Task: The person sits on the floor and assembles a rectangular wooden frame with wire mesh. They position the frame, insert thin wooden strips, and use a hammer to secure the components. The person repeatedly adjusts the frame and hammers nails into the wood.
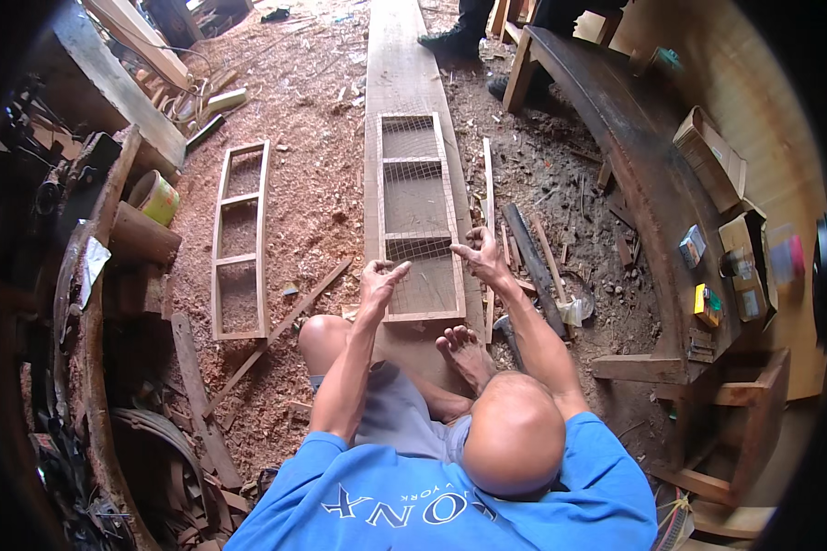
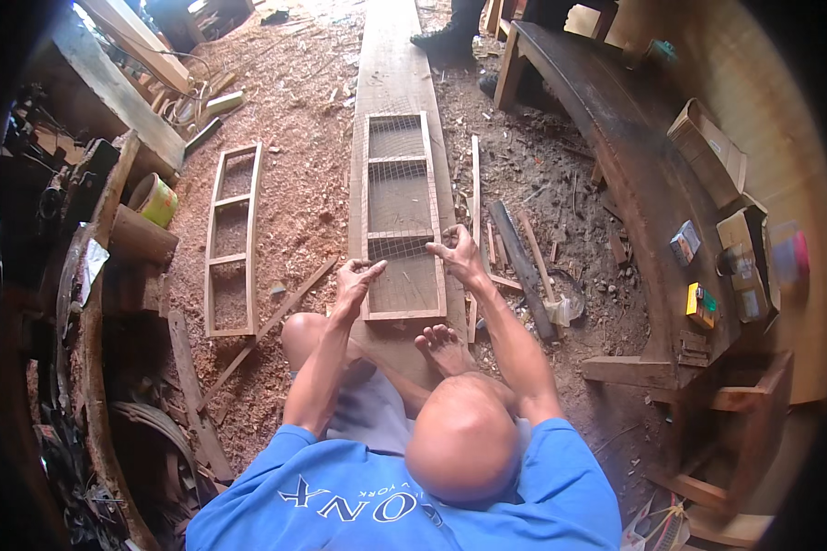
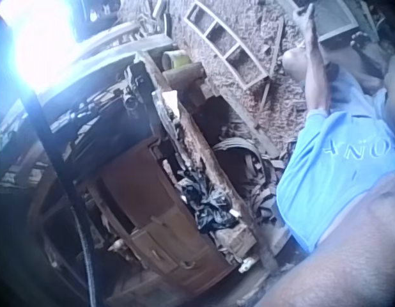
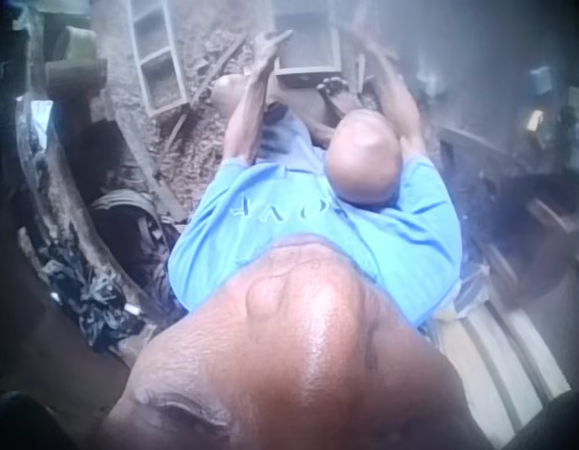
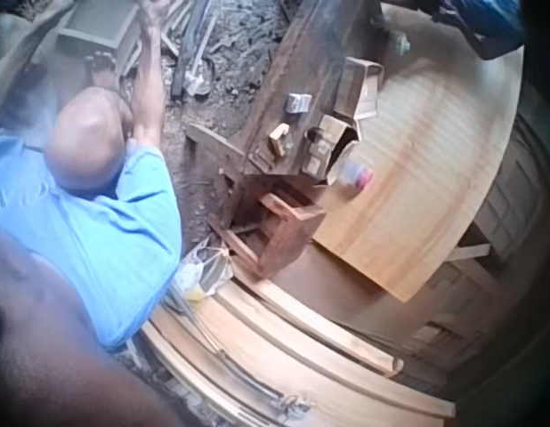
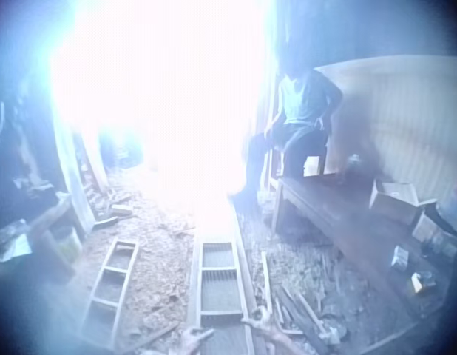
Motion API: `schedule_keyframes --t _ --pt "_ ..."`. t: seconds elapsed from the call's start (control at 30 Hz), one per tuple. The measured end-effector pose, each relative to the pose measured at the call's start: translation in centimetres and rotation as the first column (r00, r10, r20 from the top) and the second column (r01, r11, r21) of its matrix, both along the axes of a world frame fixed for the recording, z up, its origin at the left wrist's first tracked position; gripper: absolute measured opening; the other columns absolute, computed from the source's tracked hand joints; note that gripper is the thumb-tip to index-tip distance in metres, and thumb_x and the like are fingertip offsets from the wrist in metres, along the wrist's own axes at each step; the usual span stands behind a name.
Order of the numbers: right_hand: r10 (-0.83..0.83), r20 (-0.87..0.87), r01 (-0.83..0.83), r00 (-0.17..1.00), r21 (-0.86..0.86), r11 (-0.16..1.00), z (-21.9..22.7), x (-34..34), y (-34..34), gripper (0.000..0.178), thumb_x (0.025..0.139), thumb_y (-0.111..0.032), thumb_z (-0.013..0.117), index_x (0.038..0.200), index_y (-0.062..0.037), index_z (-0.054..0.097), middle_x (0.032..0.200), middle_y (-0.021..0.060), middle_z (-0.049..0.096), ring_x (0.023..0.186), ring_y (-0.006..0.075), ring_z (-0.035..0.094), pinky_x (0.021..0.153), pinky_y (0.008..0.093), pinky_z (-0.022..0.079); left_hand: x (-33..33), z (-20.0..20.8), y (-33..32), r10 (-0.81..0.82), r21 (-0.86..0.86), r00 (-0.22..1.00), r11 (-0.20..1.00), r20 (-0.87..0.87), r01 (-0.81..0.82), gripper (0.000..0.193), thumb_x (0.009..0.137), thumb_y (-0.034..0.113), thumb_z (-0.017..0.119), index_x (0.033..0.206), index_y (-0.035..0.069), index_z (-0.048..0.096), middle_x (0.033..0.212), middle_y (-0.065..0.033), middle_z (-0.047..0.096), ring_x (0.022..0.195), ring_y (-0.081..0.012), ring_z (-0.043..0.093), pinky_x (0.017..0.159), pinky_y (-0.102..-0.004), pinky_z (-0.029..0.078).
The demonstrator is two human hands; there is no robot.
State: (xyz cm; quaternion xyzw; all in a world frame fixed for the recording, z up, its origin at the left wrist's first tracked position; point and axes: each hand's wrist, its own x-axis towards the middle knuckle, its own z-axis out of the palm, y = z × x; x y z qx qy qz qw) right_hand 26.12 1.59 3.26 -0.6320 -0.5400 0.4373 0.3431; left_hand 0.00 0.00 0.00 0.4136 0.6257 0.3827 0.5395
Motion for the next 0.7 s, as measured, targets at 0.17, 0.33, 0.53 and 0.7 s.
schedule_keyframes --t 0.17,0.33,0.53,0.7 --pt "-0.031 0.053 0.019 0.998 0.21 0.977 4.4 -2.7 1.1 0.059 0.086 -0.035 0.077 0.12 0.0035 0.049 0.101 0.0181 0.066 0.092 0.0261 0.065 0.085 0.0382 0.056 -1.2 5.0 2.7 0.037 0.217 0.986 0.976 -0.162 -0.001 0.056 0.073 0.033 0.09 0.105 -0.001 0.059 0.088 -0.0081 0.063 0.077 -0.0143 0.058 0.067 -0.03 0.049" --pt "-0.1 -0.156 0.105 0.983 0.026 0.994 5.1 -2.7 0.8 0.052 0.086 -0.02 0.079 0.123 -0.002 0.047 0.108 0.0155 0.063 0.089 0.0191 0.065 0.076 0.0281 0.057 -0.7 6.7 2.6 0.069 0.221 0.987 0.975 -0.144 -0.036 0.055 0.071 0.033 0.09 0.099 0.0 0.055 0.089 -0.0103 0.065 0.078 -0.0197 0.061 0.07 -0.0325 0.052" --pt "-0.073 -0.888 -0.018 0.454 -0.091 0.996 0.5 -2.4 -2.5 0.069 0.093 0.01 0.055 0.151 -0.0084 0.02 0.142 0.0237 0.048 0.122 0.0322 0.059 0.103 0.0436 0.056 0.4 2.4 -0.9 -0.021 0.166 0.949 0.986 0.314 -0.033 0.037 0.086 -0.002 0.072 0.109 0.004 0.044 0.12 -0.0188 0.061 0.107 -0.0218 0.063 0.093 -0.0324 0.057" --pt "-0.202 -0.827 -0.006 0.524 -0.241 0.97 -2.5 -2.8 -4.4 0.08 0.095 0.016 0.042 0.16 -0.0158 0.008 0.151 0.0236 0.037 0.136 0.0363 0.046 0.109 0.0469 0.051 1.2 -2.8 -3.8 0.052 -0.001 0.867 0.998 0.495 -0.06 0.065 0.092 -0.014 0.053 0.144 0.007 0.022 0.147 -0.0226 0.043 0.125 -0.0343 0.057 0.097 -0.041 0.057"
